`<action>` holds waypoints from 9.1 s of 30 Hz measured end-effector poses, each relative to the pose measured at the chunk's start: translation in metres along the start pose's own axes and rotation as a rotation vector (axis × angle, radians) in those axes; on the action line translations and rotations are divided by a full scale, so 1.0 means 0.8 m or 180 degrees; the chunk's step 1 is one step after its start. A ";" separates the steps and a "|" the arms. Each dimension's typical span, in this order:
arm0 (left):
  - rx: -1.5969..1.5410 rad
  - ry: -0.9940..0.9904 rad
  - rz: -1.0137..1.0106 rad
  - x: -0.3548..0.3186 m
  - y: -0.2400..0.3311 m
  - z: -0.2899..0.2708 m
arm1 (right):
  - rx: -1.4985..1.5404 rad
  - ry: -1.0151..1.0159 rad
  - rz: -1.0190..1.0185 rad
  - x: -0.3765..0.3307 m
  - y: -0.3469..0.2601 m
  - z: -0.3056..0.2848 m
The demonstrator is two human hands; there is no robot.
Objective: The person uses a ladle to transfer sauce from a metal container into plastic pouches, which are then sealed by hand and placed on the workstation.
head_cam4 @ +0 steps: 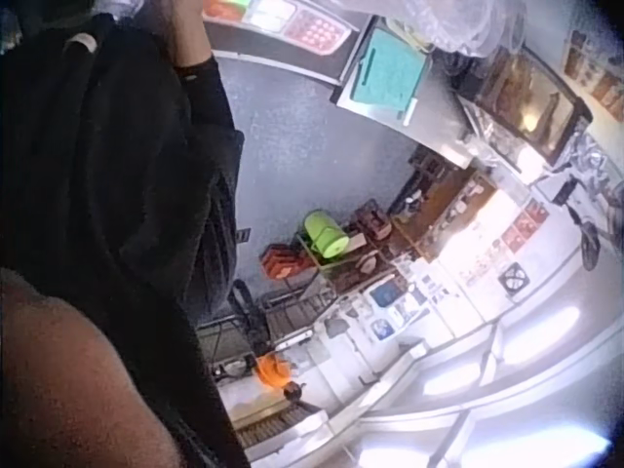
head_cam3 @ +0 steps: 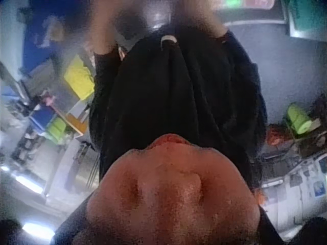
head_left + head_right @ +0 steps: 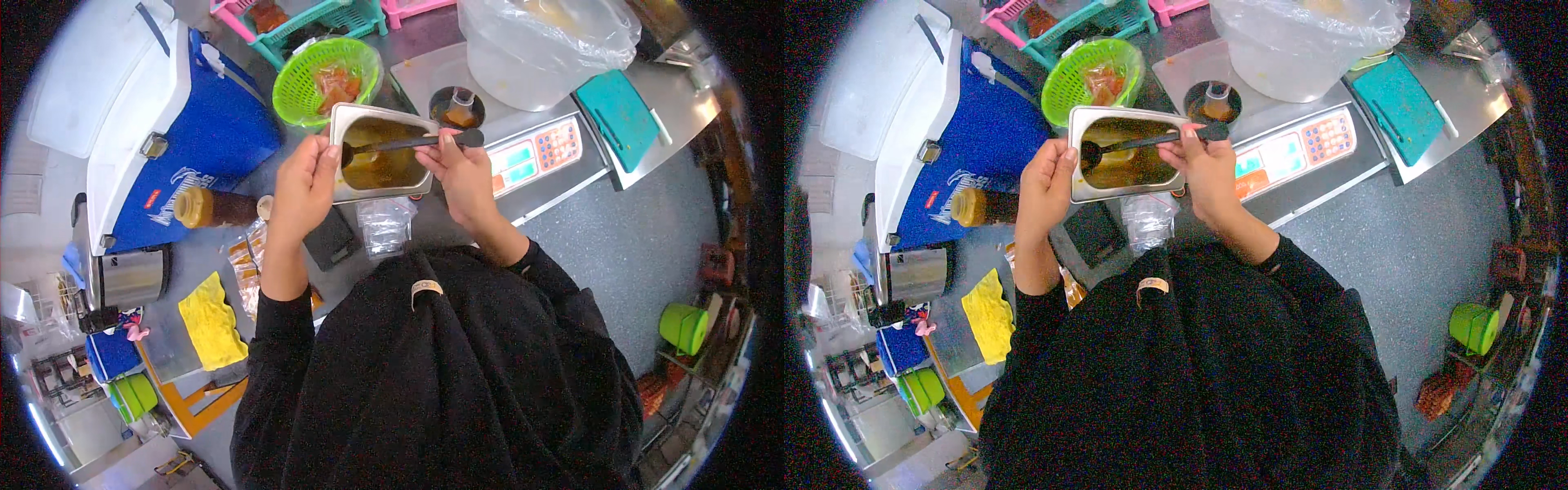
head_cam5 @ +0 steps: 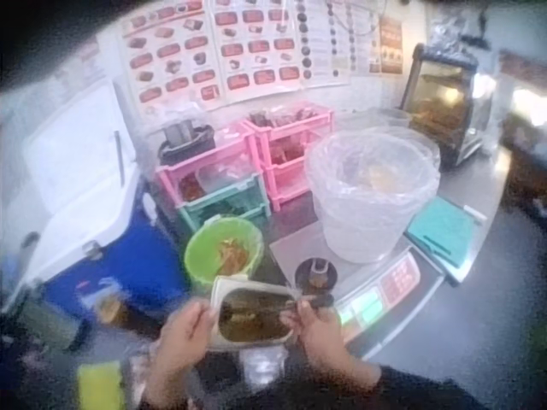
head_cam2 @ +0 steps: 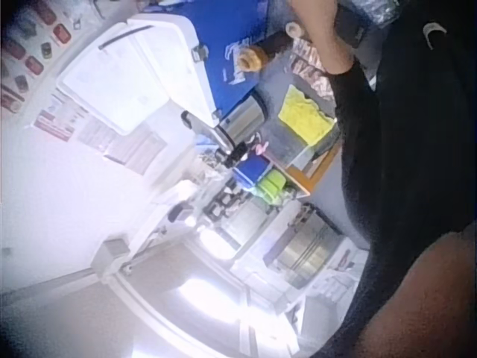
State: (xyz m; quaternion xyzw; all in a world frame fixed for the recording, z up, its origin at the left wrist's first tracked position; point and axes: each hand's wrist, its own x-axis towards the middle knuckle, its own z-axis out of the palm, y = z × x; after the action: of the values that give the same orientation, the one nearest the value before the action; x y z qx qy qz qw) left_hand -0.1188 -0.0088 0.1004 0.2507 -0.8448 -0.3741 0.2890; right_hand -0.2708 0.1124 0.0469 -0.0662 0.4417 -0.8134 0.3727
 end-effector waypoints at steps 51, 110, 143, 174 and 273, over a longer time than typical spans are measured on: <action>-0.0914 0.0645 -0.0891 -0.006 -0.042 -0.017 | -0.2986 0.0070 -0.3325 0.036 -0.112 -0.089; -0.1234 0.0110 -0.0369 -0.013 -0.022 -0.010 | -0.0122 -0.0285 -0.0106 -0.025 0.000 0.011; -0.1243 0.1319 -0.0772 -0.029 -0.042 -0.019 | -0.2848 -0.0247 -0.3180 0.027 -0.112 -0.089; -0.1228 0.0535 -0.0453 -0.023 -0.059 -0.032 | -0.1437 -0.1252 -0.2185 -0.019 -0.108 -0.034; -0.1357 0.1095 -0.0628 -0.023 -0.052 -0.023 | -0.1918 -0.0217 -0.2626 0.041 -0.119 -0.099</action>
State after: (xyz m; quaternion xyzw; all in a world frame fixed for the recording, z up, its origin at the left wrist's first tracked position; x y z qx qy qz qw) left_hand -0.0845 -0.0303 0.0728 0.3250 -0.6572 -0.5215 0.4364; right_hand -0.3808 0.1753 0.0656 -0.3660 0.5813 -0.7267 -0.0008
